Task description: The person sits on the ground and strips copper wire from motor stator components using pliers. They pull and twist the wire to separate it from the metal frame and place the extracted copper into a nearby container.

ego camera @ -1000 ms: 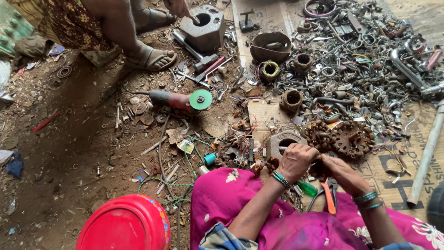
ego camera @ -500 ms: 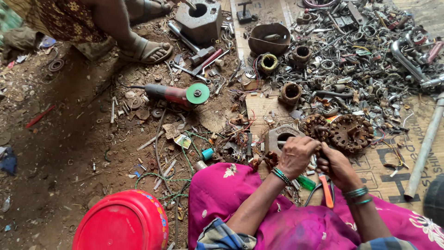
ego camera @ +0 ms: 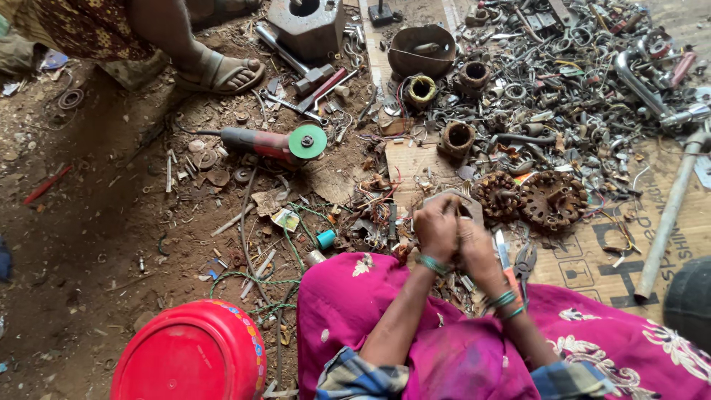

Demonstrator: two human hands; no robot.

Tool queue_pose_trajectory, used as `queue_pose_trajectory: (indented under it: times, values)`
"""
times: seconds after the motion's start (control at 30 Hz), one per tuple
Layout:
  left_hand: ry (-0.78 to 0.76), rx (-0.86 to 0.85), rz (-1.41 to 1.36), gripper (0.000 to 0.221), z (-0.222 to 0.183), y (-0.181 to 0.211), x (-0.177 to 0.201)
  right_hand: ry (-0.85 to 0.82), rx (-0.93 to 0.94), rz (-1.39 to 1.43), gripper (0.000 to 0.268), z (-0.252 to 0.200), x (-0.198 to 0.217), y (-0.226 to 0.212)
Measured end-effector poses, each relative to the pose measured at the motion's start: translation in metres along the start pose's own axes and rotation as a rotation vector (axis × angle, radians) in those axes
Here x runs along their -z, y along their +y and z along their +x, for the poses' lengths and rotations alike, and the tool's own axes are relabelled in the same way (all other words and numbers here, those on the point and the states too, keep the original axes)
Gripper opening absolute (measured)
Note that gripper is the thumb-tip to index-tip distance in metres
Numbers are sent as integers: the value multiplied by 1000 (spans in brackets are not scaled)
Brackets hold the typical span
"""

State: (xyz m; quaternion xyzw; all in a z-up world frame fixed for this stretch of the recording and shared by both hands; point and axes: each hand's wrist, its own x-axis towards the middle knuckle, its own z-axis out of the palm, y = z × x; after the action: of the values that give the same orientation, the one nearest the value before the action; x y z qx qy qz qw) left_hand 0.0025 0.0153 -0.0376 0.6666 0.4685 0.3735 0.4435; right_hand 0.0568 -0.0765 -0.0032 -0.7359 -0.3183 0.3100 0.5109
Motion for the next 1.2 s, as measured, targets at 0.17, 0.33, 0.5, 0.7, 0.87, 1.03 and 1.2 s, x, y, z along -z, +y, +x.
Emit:
queue_pose_trajectory:
  times: [0.17,0.33,0.5,0.7,0.87,1.03,1.2]
  values:
    - [-115,78,20,19,10,-13,11,87,213,-266,40,-13,-16,17]
    - [-171,-152,125,22,4,6,7,31,185,-383,34,-4,23,31]
    - [-368,-262,-88,22,0,14,15,-240,-2,8,35,1,72,55]
    - [-483,-373,118,22,-7,25,18,-403,-42,-98,28,2,84,48]
    - [-422,-147,240,23,-13,25,10,-303,114,-545,21,-4,68,8]
    - [-294,-127,335,22,-12,3,7,-228,660,-1050,9,-12,49,-10]
    - [-396,-107,251,22,-13,7,8,-220,489,-1104,16,-19,50,4]
